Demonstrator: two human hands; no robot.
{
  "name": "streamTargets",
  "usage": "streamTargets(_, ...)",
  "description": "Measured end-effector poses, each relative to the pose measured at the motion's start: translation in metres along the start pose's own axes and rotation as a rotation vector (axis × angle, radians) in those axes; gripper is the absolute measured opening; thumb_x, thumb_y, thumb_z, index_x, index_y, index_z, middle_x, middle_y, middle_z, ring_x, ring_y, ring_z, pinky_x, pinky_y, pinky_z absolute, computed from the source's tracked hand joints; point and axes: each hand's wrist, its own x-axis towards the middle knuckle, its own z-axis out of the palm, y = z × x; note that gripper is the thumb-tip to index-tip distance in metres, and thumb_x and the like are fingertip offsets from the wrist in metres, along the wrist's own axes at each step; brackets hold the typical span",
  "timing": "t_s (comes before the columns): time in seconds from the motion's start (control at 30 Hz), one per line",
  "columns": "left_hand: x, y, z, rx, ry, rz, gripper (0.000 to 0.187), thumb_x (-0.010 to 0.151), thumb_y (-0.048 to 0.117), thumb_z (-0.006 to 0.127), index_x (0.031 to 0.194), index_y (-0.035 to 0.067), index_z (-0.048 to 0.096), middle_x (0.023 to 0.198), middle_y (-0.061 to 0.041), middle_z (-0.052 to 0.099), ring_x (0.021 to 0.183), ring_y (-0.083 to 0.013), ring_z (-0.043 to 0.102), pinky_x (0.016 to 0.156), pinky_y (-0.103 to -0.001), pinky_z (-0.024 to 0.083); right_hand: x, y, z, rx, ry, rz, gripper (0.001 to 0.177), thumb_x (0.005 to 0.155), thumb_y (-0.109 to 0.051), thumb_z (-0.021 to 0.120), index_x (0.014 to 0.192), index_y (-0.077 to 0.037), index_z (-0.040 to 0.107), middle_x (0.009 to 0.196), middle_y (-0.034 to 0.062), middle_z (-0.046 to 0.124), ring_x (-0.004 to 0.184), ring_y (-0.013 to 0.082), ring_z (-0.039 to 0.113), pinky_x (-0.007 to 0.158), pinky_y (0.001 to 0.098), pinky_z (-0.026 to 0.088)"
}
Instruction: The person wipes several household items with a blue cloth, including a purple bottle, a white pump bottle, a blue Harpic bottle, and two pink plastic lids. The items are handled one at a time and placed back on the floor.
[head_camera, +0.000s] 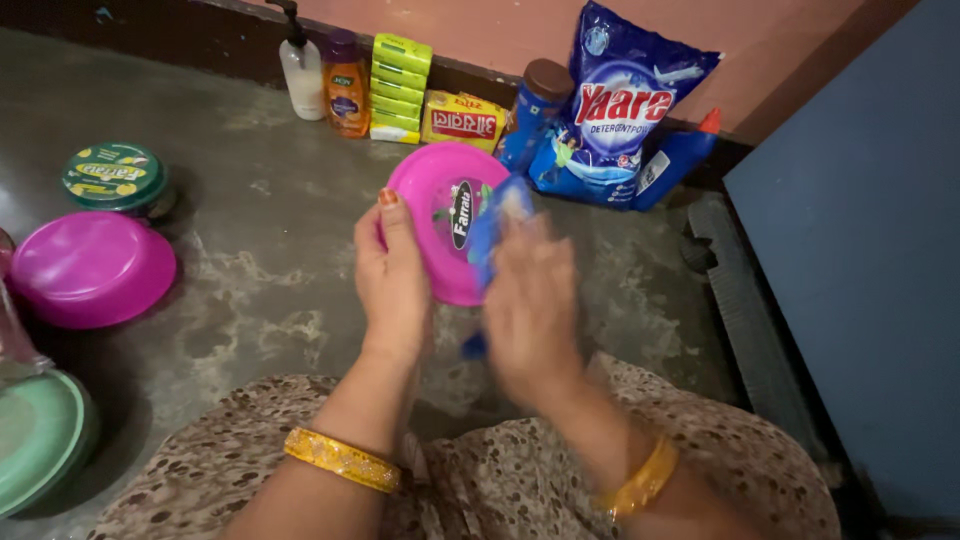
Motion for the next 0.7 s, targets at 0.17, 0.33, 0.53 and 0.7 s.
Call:
streamTargets(0.17,-0.013,0.002,0.000,0.195,-0.079,0.034,0.056,0.101,0.055,0.049,0.131,0.010,0.061,0.114,-0.019,0.074,0.107,-0.0297,0.070,0.093,-0.039,0.053,0.008,0.005,0.004,0.101,0.008,-0.171,0.049,0.105,-0.016,0.046,0.151,-0.002,0.047,0.164,0.0185,0.042,0.157,0.0404,0.035,0.131,0.0555,0.020)
streamTargets(0.33,-0.034,0.014,0.008,0.240,-0.215,0.173,0.061,0.098,0.056,0.051,0.135,0.008,0.056,0.114,-0.025,0.072,0.109,-0.0372,0.071,0.091,-0.042,0.054,0.044,0.041,-0.001,0.205,0.097,0.050,0.046,0.108,-0.018,0.048,0.152,-0.004,0.051,0.161,0.0198,0.045,0.154,0.0401,0.037,0.128,0.0475,0.029)
streamTargets(0.53,-0.020,0.013,-0.003,0.217,-0.134,-0.002,0.056,0.102,0.055,0.043,0.133,0.012,0.062,0.114,-0.021,0.074,0.108,-0.0358,0.071,0.091,-0.042,0.053,0.015,-0.015,-0.015,0.106,0.013,-0.169,0.049,0.102,-0.012,0.051,0.150,-0.001,0.050,0.161,0.0203,0.046,0.154,0.0403,0.040,0.128,0.0516,0.029)
streamTargets(0.7,-0.026,0.012,-0.009,0.250,-0.139,0.103,0.055,0.101,0.055,0.049,0.129,0.010,0.064,0.113,-0.020,0.075,0.108,-0.0311,0.072,0.092,-0.040,0.054,0.027,0.004,-0.017,0.112,0.023,-0.223,0.048,0.102,-0.013,0.053,0.148,0.000,0.049,0.155,0.0207,0.050,0.148,0.0409,0.045,0.125,0.0488,0.034)
